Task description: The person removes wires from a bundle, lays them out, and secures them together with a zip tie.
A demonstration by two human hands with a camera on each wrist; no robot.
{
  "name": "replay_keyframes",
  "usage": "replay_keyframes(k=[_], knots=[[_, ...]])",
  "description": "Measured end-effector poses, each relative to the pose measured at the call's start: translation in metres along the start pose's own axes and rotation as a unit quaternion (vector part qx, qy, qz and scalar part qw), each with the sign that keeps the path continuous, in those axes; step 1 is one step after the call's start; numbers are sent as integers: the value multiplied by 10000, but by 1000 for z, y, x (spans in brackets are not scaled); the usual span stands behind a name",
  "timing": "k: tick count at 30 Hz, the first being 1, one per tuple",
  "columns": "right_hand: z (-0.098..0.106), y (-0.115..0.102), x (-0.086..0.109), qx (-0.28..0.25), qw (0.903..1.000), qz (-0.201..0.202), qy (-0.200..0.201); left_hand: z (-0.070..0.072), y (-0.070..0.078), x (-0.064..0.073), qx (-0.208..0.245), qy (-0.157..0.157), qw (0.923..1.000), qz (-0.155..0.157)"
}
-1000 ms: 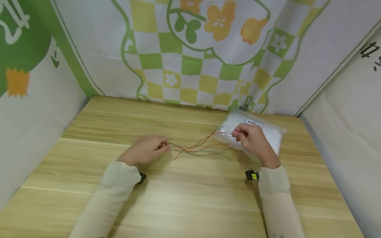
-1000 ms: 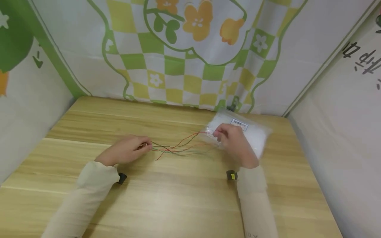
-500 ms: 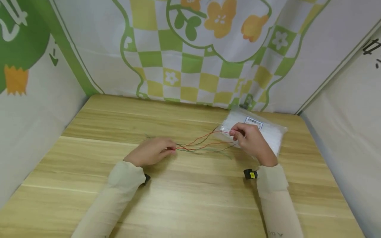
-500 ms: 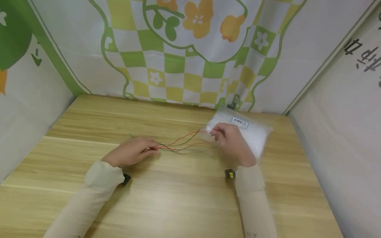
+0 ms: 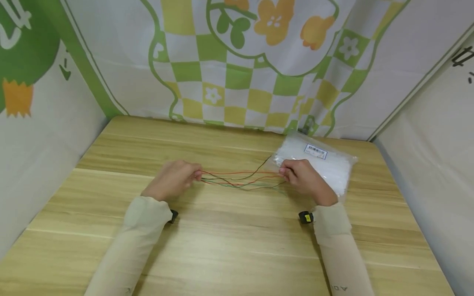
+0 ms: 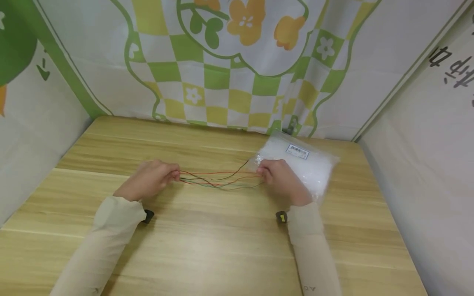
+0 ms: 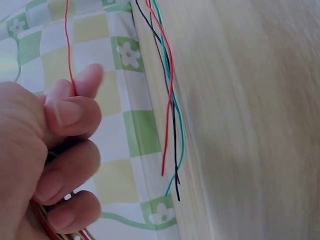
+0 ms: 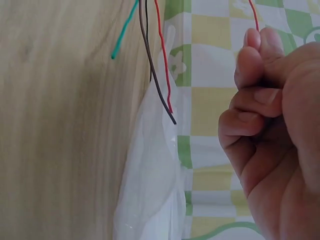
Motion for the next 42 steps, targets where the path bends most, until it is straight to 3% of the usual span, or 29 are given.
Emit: replay_keyframes(k=[5, 7, 10, 12, 14, 18, 22, 27, 34, 42], knots=[[-4, 1, 0, -3, 10000, -38, -83, 3, -5, 2, 12, 206, 9994, -263], [-4, 2, 1, -74, 9999, -51, -74, 5, -6, 4, 533, 227, 9969, -527], [-3, 4, 3, -216, 9997, -105, -74, 8, -6, 6, 1482, 163, 9842, -951], [-3, 6, 3, -287, 9994, -163, -79, 8, -7, 5, 1833, 90, 9774, -1053], [-2, 5, 3, -334, 9992, -154, -124, 7, -10, 4, 1594, 98, 9825, -959], [0, -3, 0, -453, 9988, 60, -181, 7, -19, 4, 576, 213, 9969, -483], [-3, -7, -3, -568, 9978, 194, -277, 8, -26, 5, 162, 190, 9996, -92], [-20, -1, -8, -473, 9970, 99, -600, 1, -29, 5, 232, -175, 9996, 74], [-31, -6, -11, -271, 9955, -89, -903, -11, -28, 5, 675, -697, 9952, 155], [-33, -10, -11, -171, 9937, -268, -1078, -17, -27, 4, 759, -825, 9935, 170]])
Point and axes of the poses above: each hand's wrist, its own x-axis away from the middle knuckle, its own z-axis out of the back of the hand, y = z × x, the point moved 8 cm from there along -x, towards the middle knuckle, and after that the axes turned 15 degrees about -y, right-handed, at the moved point
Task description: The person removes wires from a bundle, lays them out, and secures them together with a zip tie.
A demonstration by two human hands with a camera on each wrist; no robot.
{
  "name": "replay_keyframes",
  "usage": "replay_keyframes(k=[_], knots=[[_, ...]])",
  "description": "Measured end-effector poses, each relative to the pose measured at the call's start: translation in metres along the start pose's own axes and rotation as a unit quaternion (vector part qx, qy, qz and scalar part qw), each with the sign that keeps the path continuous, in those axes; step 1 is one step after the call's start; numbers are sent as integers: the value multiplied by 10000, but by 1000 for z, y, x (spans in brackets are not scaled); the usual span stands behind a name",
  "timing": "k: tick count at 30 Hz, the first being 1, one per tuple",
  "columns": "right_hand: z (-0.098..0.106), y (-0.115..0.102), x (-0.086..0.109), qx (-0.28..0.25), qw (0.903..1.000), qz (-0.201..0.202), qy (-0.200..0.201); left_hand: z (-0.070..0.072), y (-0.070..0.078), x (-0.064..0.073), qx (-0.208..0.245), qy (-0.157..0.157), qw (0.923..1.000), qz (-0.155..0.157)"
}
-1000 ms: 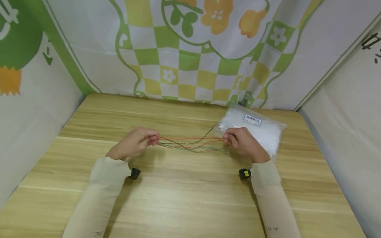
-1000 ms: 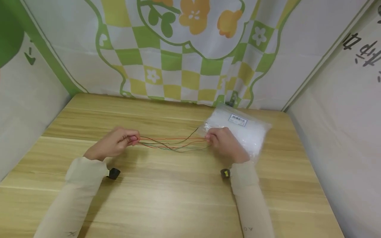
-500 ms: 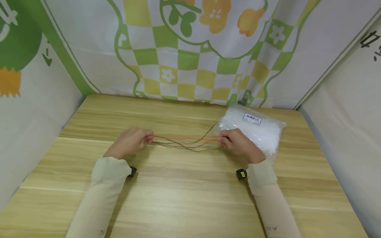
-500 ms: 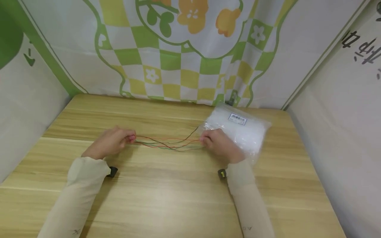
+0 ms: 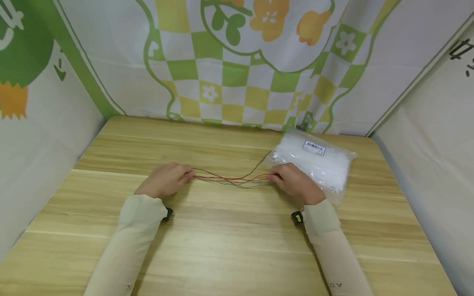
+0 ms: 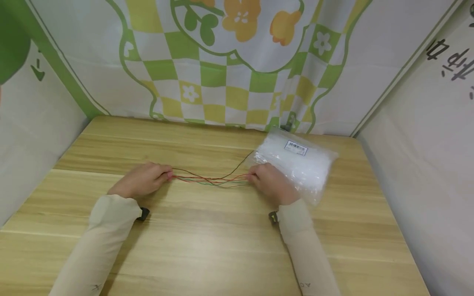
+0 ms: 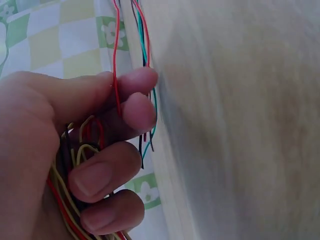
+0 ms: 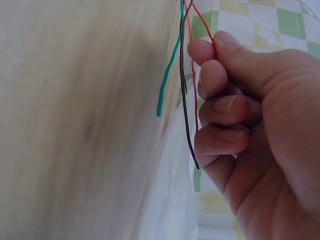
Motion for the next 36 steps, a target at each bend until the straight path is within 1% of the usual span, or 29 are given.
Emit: replay_keyframes(k=[4, 8, 13, 16, 19, 22, 24, 30, 36], knots=[[3, 1, 3, 44, 10000, -87, 0, 6, -4, 2, 30, 172, 9998, 129], [6, 2, 6, -45, 9999, -158, -43, 14, -5, 7, -100, 450, 9988, 159], [13, 3, 12, 43, 9998, -158, 88, 18, 0, 9, -218, 514, 9982, 196], [18, 8, 18, 64, 9993, -348, 145, 20, 6, 7, -240, 566, 9981, 99], [23, 12, 25, -22, 9981, -594, 161, 22, 16, 4, -267, 662, 9974, -101], [25, 11, 28, -132, 9979, -617, 177, 23, 25, 2, -270, 733, 9966, -259], [26, 8, 27, -215, 9984, -496, 182, 23, 30, 1, -235, 742, 9965, -311], [22, -11, 19, -461, 9987, 136, 194, 17, 42, -3, -5, 729, 9964, -443], [19, -34, 10, -425, 9967, 597, 361, 12, 57, -7, 215, 834, 9938, -699]])
Point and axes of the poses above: each hand's wrist, its own x-axis away from the middle knuckle, its own z-axis out of the back of the hand, y = z × x, the point moved 8 cm from there along -x, towards the middle knuckle, and after that the axes turned 15 degrees about -y, right-handed, at the moved point
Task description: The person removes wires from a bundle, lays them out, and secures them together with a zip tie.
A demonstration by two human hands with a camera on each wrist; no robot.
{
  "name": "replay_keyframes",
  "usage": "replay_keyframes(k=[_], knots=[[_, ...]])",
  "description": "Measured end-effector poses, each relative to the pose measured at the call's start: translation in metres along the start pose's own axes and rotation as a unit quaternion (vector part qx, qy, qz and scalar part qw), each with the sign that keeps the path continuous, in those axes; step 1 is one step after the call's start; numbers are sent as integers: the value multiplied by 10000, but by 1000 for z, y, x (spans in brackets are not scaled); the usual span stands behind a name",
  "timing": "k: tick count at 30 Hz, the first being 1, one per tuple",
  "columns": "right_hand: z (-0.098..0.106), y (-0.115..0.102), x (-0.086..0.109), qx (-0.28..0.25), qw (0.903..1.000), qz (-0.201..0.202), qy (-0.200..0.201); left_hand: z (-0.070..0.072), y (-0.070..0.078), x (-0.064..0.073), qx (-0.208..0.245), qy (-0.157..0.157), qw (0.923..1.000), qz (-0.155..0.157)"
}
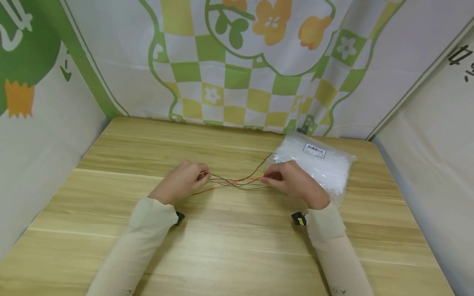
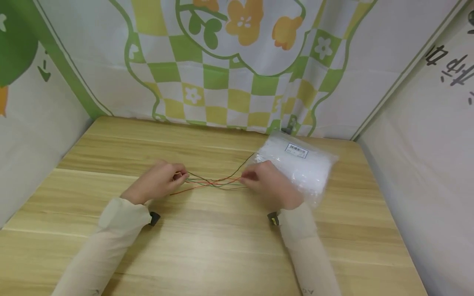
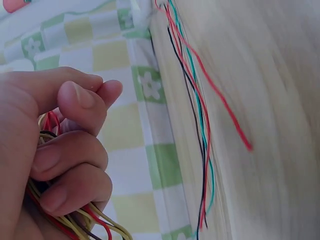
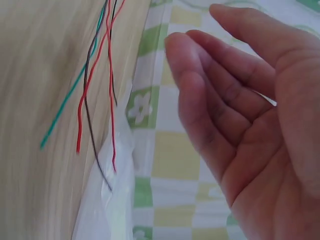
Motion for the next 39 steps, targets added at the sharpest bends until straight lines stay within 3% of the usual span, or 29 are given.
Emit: replay_keyframes(k=[6, 10, 13, 25, 30, 35, 39], knots=[[-6, -26, -7, -38, 9995, 299, -22, -8, 18, -6, -25, -71, 10000, -53], [-10, -46, -11, 323, 9980, 538, -14, -12, 32, -8, -226, -144, 9996, 2], [-15, -62, -13, 716, 9937, 859, 53, -16, 41, -10, -304, -127, 9995, -23], [-39, -103, -18, 1053, 9769, 1796, 473, -33, 65, -13, -424, -63, 9987, -282], [-43, -106, -17, 1047, 9731, 1955, 621, -36, 71, -13, -436, -21, 9976, -538], [-25, -91, -10, 683, 9727, 2000, 958, -37, 69, -13, -503, -443, 9957, -644], [-11, -76, -5, 670, 9758, 1759, 1110, -35, 62, -10, -701, -697, 9936, -542]])
Point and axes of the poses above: each hand's wrist, its own x-axis away from the middle knuckle, its own z-axis out of the back of the hand, y = z × x, the point moved 8 cm from there along -x, towards the middle knuckle, and after that the axes turned 15 degrees about -y, right-handed, at the moved point
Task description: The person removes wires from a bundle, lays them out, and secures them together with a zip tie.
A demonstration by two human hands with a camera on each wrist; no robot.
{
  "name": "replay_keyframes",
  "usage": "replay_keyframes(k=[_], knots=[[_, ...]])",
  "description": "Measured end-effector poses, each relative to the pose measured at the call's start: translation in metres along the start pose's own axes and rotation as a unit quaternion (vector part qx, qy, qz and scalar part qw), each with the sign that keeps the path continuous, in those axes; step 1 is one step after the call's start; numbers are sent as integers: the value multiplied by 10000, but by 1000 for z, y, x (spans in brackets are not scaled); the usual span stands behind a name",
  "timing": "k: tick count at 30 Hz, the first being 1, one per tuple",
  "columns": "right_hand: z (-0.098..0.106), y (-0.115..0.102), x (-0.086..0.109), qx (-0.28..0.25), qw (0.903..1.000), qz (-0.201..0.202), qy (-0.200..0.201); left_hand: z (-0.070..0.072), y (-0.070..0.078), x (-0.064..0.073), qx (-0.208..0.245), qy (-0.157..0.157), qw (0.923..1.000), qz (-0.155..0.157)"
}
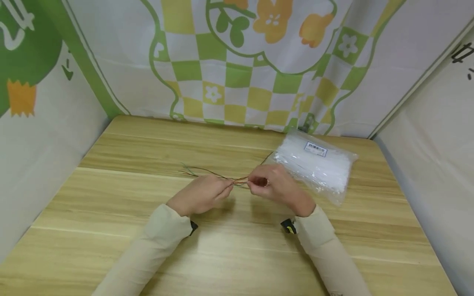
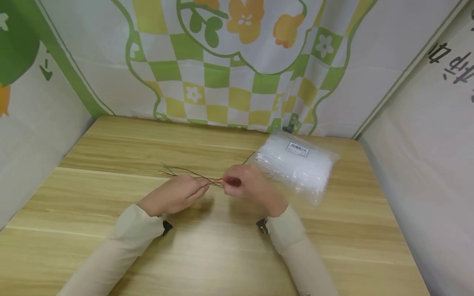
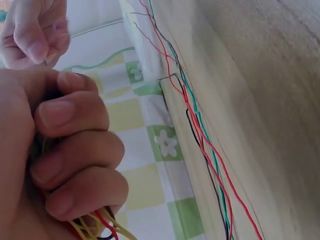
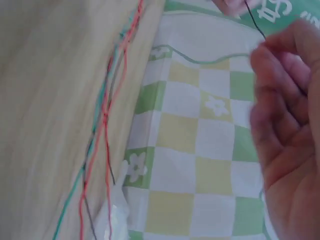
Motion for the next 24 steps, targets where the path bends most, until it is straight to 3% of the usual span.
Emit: replay_keyframes(k=[6, 10, 18, 24], knots=[[-15, -1, -3, 181, 9963, -160, -827, -11, 5, -2, -110, -384, 9989, -247], [-24, -4, -8, 179, 9941, -74, -1063, -13, 6, -3, 124, -462, 9979, -431], [2, 33, 9, 353, 9963, -696, -365, 2, -18, 7, 811, -393, 9959, -111], [14, 36, 14, 435, 9959, -648, -450, 6, -28, 9, 876, -468, 9948, -220]])
Point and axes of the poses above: each hand's wrist, its own x-axis away from the middle knuckle, its own z-axis out of the back of the hand, y = z × x, the point moved 8 cm from there along -x, towards the middle knuckle, and after that the axes turned 15 degrees about -y, right-handed, at the moved point
